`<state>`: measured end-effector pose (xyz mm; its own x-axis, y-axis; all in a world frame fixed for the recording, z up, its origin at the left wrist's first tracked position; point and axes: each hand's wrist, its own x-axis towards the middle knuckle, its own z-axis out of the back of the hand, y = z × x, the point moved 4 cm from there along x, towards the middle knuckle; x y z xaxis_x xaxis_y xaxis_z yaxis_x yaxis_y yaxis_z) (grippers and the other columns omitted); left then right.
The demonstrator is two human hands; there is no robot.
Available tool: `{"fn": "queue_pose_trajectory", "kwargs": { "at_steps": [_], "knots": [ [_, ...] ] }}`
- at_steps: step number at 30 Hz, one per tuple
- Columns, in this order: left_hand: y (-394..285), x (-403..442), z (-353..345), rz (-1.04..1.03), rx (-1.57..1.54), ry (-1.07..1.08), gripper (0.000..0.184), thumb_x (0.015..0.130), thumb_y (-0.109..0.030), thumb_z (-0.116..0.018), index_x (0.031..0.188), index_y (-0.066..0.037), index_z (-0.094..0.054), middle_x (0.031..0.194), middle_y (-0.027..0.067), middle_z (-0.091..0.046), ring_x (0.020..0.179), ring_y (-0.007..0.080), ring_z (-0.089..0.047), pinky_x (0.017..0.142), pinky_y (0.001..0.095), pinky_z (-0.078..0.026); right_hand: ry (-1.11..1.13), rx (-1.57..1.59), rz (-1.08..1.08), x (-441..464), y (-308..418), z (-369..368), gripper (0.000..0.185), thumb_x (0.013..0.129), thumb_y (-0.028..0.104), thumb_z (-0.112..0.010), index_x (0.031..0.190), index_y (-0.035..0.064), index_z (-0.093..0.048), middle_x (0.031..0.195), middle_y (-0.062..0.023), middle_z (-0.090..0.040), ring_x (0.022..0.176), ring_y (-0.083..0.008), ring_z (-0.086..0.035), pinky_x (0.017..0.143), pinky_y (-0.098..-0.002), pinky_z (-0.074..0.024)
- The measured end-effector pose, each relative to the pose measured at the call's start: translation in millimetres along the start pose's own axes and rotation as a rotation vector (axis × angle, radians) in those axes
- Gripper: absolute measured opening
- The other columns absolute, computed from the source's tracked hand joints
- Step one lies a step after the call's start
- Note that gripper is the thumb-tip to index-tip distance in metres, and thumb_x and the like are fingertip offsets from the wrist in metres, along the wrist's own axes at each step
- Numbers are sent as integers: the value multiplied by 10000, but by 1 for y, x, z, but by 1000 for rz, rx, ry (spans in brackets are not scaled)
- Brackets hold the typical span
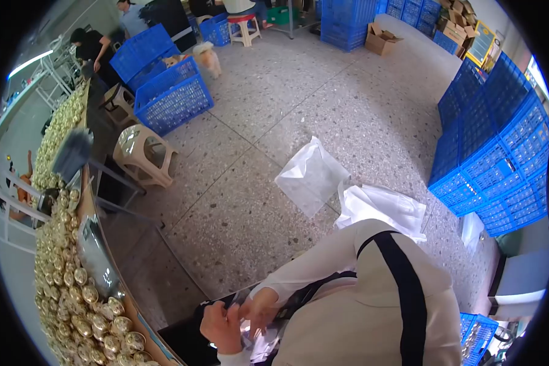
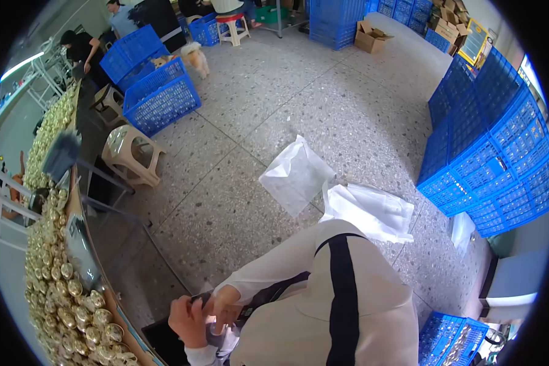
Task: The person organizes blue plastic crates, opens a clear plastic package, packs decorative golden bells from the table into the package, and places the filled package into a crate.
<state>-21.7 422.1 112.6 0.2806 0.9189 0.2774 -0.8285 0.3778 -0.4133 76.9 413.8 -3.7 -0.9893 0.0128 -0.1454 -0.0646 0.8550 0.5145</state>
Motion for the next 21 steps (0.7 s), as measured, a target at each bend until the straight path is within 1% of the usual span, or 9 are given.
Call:
{"fn": "queue_pose_trajectory", "kwargs": {
  "at_steps": [3,6,8,10,11,13,15,18,21],
  "knots": [
    [-21,3,17,-193,-23,83,500,607,-318,-788,909,-7,-540,824,128,-599,761,321,-596,668,370,-466,39,91,71,-20,12,10,668,876,395,-528,1432,174,-230,1221,-147,-554,1082,-269,-542,817,-374,-421],
    [-38,-13,-2,-208,101,203,353,751,-288,-690,923,8,-608,815,200,-641,703,387,-596,631,380,-490,292,-306,371,-9,16,28,544,896,383,-511,1333,91,-368,1140,-153,-591,1040,-248,-571,826,-372,-444],
    [-39,-23,-1,90,41,352,459,673,-288,-746,976,2,-559,889,169,-614,797,346,-595,680,368,-482,466,-568,575,-1,14,33,493,910,375,-499,1266,36,-459,1086,-156,-616,1013,-234,-590,832,-371,-459],
    [-7,-41,-14,171,-63,266,531,564,-280,-813,900,12,-523,802,148,-584,743,350,-587,667,369,-472,299,-585,505,-14,24,31,430,921,349,-492,1157,-6,-549,1026,-150,-638,974,-224,-607,822,-356,-469],
    [-2,-41,-5,308,-94,287,412,619,-161,-793,882,10,-525,780,127,-591,717,288,-600,672,324,-480,48,-508,468,-31,40,31,394,921,330,-497,1102,-11,-575,986,-142,-646,948,-221,-616,814,-345,-472],
    [15,-47,21,515,-92,187,444,684,-221,-745,1008,1,-538,935,165,-601,850,316,-588,711,344,-481,-441,-339,525,-60,64,43,336,919,294,-513,1014,-13,-609,902,-125,-660,898,-216,-632,802,-324,-479],
    [25,-61,35,649,-265,-30,402,719,-189,-719,1019,8,-540,958,165,-611,853,285,-589,713,338,-486,-772,-487,508,-87,100,7,501,831,284,-650,1206,-10,-494,1142,-190,-550,1021,-225,-553,859,-372,-443],
    [31,-90,47,692,-721,-687,201,739,27,-681,887,18,-545,836,84,-624,730,146,-587,679,269,-491,-665,-817,713,-45,88,-46,813,761,253,-728,1383,19,-259,1272,-192,-457,1073,-260,-527,910,-386,-424],
    [8,-114,59,762,-612,-863,202,756,-4,-698,918,-6,-579,811,64,-651,754,120,-621,686,236,-494,-350,-1048,657,15,63,-85,990,714,175,-764,1432,62,-93,1301,-191,-403,1106,-276,-496,945,-401,-397]
  ]
}}
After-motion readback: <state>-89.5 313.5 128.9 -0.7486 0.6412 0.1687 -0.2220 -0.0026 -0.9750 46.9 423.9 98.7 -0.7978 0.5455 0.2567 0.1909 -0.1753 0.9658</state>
